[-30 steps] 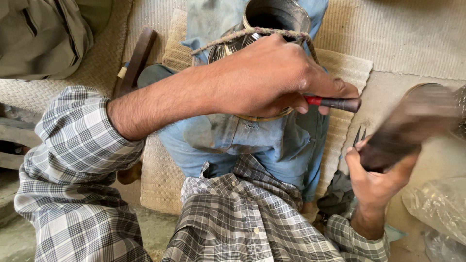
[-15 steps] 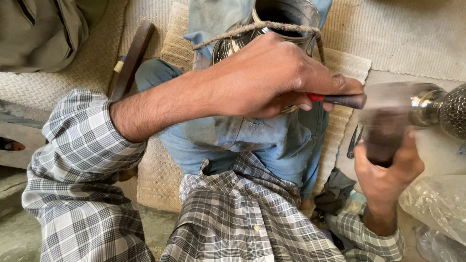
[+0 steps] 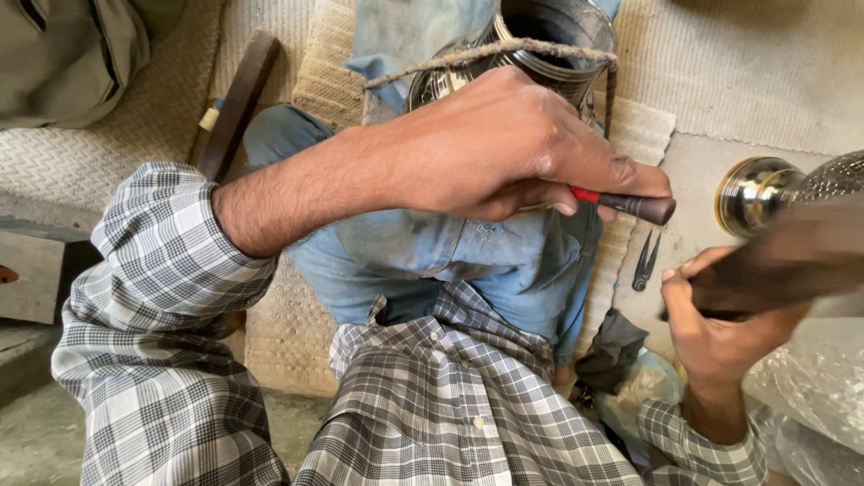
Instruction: The person sits cross-legged on the floor with a brass pot on their lap and hammers decorative patterns into its surface. They hold a red-handled punch against the metal with one hand and strike it repeatedly with a wooden mallet, repositioning the pot and punch to work different areas.
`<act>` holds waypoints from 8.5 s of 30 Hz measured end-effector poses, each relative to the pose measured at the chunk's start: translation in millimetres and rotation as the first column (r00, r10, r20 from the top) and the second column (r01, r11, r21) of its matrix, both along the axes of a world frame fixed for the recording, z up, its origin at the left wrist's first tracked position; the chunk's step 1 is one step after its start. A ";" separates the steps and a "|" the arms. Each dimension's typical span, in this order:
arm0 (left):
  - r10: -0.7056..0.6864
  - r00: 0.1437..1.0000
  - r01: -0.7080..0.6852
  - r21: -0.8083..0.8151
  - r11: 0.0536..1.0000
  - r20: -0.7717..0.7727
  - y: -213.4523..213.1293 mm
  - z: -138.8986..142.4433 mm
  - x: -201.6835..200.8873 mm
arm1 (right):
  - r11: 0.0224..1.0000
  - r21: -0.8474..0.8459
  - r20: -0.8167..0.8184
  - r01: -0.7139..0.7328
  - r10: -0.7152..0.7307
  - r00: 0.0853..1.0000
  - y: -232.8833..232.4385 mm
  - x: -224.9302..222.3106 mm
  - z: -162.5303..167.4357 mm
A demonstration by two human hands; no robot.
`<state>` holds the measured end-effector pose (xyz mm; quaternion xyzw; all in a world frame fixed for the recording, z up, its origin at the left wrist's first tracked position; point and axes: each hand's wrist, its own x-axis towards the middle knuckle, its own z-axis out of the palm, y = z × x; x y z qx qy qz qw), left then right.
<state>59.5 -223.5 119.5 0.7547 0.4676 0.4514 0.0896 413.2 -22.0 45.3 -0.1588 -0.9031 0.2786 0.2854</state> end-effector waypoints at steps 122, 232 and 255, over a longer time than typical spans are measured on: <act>0.235 0.969 -0.242 -0.114 0.963 -0.071 10.5 22.1 15.3 | 0.960 0.227 0.088 -0.163 0.147 0.985 35.0 -29.4 36.3; 0.255 0.961 -0.264 -0.089 0.960 -0.104 16.2 14.5 24.2 | 0.974 -0.190 -0.139 -0.125 0.100 0.985 -7.6 -36.0 -10.4; -0.040 0.978 -0.003 -0.205 0.979 -0.205 31.7 30.0 6.7 | 0.977 0.177 -0.121 0.123 -0.102 0.987 -20.6 -15.1 -38.6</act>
